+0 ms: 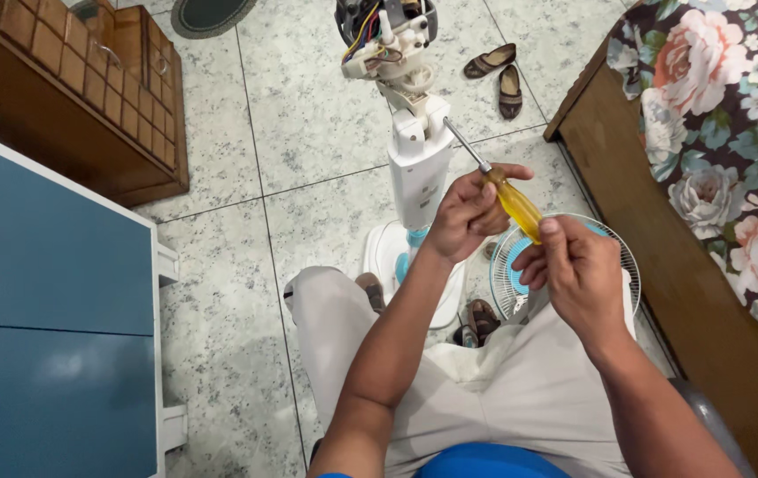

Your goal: The person uses a screwdriver to remove screws from the motor housing of a standing electric fan. They detach the housing, expose the internal wiring, and then reattach the housing, securing it with screws.

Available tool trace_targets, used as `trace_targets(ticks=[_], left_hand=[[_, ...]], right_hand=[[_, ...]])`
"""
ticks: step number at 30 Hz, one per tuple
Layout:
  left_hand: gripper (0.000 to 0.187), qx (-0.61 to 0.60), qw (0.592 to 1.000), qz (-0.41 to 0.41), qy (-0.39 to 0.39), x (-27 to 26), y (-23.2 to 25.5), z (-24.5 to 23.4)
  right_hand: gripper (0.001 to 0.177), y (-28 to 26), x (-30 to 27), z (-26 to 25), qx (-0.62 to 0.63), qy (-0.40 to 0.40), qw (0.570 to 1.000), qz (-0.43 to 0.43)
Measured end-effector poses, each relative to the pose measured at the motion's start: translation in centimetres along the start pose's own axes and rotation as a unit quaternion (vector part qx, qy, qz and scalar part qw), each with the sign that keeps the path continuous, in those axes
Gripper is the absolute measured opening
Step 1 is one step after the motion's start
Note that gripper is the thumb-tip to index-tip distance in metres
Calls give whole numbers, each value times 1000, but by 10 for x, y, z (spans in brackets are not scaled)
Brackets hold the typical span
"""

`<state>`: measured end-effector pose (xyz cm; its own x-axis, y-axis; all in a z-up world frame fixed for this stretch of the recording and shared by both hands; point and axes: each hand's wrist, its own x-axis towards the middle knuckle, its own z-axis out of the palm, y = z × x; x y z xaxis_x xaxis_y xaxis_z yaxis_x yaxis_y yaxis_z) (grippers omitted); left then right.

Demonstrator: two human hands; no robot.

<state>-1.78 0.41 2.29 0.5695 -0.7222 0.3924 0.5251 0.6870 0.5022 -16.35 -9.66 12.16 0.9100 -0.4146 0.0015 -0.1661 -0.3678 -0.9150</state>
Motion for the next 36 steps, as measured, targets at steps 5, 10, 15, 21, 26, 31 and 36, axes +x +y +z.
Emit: trace_targets(ticks=[5,10,15,21,26,31,36], left_hand=[[45,46,991,54,114,6,-26,-5],[41,84,988,63,112,6,-25,-4],[44,3,998,31,47,0,-4,-6],[40,90,980,78,158,6,-30,-11],[38,114,985,69,106,4,-16,-7],[40,167,977,64,116,5,-5,8],[41,251,959,46,126,-3,-10,19]], right_hand=[[33,-12,-4,-2,34,35,995,-92],[31,-15,-9,-1,5,39,989,-142],[38,-6,-2,-1,17,8,999,-37],[41,-21,-12,-2,-36,28,975,-219],[30,-22,-7,-2,7,5,994,-110],[40,3,-3,-5,74,-25,996,-40],[37,34,-16,-9,109,-37,991,-68]])
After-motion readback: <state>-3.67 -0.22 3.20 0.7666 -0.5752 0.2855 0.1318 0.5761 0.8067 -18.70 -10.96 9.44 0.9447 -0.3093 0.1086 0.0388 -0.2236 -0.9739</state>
